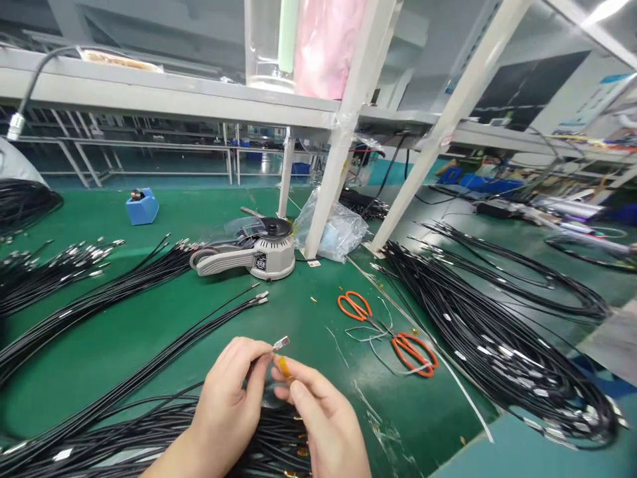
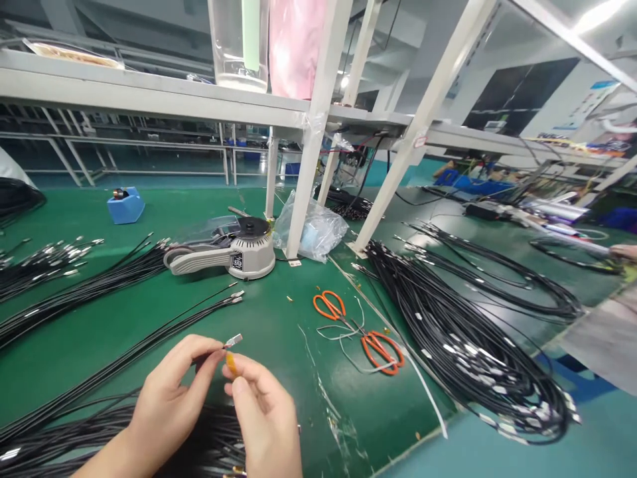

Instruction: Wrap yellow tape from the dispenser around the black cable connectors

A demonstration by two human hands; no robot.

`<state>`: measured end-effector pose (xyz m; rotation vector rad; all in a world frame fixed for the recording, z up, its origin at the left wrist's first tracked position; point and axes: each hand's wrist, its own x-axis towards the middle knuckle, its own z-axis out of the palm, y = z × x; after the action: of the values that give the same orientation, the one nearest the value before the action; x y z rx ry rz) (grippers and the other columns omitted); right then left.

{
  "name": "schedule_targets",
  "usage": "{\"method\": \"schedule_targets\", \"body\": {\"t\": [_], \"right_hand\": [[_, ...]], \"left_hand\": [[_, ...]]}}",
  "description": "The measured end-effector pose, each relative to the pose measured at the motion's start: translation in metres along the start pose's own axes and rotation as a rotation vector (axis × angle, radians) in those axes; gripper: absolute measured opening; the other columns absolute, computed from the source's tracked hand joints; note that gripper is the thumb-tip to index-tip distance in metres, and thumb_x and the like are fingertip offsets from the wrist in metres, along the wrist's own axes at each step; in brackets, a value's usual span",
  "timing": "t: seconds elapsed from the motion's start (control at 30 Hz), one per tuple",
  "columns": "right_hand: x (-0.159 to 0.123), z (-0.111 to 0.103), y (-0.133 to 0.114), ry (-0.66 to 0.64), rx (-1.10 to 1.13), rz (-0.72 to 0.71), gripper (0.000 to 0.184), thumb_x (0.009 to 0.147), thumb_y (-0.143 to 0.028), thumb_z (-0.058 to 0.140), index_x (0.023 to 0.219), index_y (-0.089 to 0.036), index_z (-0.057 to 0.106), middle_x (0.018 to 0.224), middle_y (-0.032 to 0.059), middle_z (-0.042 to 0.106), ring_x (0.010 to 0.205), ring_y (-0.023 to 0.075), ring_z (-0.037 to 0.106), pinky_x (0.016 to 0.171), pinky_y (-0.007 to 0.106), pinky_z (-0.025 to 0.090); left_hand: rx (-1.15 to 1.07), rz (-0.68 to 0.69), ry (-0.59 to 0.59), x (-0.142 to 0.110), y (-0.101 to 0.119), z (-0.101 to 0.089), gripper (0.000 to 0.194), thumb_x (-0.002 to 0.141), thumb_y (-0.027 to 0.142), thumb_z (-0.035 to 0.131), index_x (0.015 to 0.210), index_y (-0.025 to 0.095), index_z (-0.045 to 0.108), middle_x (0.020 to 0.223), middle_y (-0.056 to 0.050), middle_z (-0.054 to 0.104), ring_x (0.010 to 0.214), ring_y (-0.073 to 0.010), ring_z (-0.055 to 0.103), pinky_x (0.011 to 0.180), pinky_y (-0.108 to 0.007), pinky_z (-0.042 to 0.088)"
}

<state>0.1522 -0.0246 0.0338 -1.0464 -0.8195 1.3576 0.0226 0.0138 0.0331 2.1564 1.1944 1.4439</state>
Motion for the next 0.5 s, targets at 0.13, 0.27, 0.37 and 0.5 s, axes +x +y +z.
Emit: {"method": "schedule_targets", "body": {"t": [0.13,0.27,0.37,0.5], "right_hand": [[-0.0007,0.0039,-0.0016,-0.001,0.052,-0.006,0.037,0.071,-0.048,0.071,0.097,-0.021,0.074,0.101,0.0097,0.072,0.098,0.0258,0.063,0.085,0.035,0.051],[-0.0042,0.0045,-0.0029,-0.01,0.068,-0.003,0.035,0.073,-0.046,0.07,0.099,-0.021,0.073,0.102,0.0093,0.072,0.099,0.0252,0.063,0.086,0.034,0.05],[-0.0057,0.0059,-0.0042,-0.008,0.053,-0.018,0.035,0.074,-0.044,0.069,0.099,-0.021,0.073,0.102,0.0096,0.072,0.099,0.0253,0.063,0.087,0.034,0.049],[-0.005,0.009,-0.0064,-0.016,0.047,-0.028,0.034,0.075,-0.042,0.069,0.1,-0.019,0.073,0.103,0.0106,0.072,0.1,0.027,0.063,0.088,0.037,0.048]], "left_hand": [[0.017,0.111,-0.018,-0.0011,0.0011,-0.0023,0.02,0.086,0.003,0.047,0.092,0.021,0.055,0.079,0.0,0.061,0.073,-0.011,0.056,0.067,-0.022,0.047],[0.023,0.181,-0.02,-0.0011,0.0,-0.0038,0.025,0.085,-0.001,0.044,0.095,0.019,0.055,0.084,-0.002,0.061,0.078,-0.0112,0.056,0.07,-0.022,0.048],[0.029,0.206,-0.022,-0.0008,-0.0004,-0.0043,0.027,0.084,-0.002,0.044,0.097,0.018,0.055,0.085,-0.003,0.061,0.079,-0.0113,0.056,0.07,-0.022,0.048],[0.033,0.226,-0.013,-0.0012,0.0005,-0.0046,0.03,0.084,-0.003,0.044,0.101,0.019,0.056,0.085,-0.003,0.061,0.078,-0.0118,0.056,0.069,-0.023,0.049]]}}
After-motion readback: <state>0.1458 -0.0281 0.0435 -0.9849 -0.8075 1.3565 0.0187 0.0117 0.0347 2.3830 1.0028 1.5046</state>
